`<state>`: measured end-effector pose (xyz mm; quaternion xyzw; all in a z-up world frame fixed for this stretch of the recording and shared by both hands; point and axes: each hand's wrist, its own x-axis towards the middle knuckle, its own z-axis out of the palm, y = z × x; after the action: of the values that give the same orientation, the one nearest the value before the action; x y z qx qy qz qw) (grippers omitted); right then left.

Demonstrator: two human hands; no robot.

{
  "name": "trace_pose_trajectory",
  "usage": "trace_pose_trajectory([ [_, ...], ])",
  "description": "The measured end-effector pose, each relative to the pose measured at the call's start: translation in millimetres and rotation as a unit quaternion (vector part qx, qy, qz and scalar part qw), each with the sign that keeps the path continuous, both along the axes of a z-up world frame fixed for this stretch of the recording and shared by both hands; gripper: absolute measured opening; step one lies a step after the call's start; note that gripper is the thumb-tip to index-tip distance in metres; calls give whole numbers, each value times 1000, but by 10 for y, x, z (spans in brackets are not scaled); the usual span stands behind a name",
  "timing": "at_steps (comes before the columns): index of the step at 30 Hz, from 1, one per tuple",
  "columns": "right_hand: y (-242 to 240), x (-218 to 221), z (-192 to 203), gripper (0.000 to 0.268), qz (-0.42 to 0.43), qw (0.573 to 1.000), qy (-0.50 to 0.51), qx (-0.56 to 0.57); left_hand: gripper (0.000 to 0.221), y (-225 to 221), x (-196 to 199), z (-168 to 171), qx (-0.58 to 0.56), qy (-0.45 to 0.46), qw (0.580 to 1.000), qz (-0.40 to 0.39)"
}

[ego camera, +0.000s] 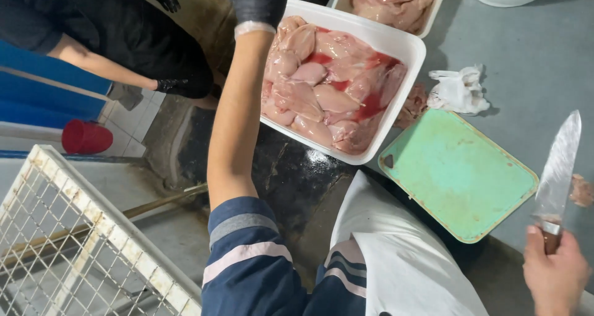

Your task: Trimming and cleaning chicken breasts on a cutting board and placing them into a storage bin.

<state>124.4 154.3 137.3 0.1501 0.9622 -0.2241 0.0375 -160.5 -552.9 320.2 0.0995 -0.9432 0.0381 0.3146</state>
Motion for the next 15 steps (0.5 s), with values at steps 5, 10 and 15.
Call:
trace_pose_trajectory([
  [5,-412,56,323,29,-65,989,-92,-99,81,-52,416,-918,258,-378,867,195],
  [10,-916,19,655,32,-71,976,-170,-114,50,75,877,-2087,301,-369,859,189],
  [15,-986,20,716,43,-7,978,-205,-48,58,87,1097,-2189,460,-229,821,251],
])
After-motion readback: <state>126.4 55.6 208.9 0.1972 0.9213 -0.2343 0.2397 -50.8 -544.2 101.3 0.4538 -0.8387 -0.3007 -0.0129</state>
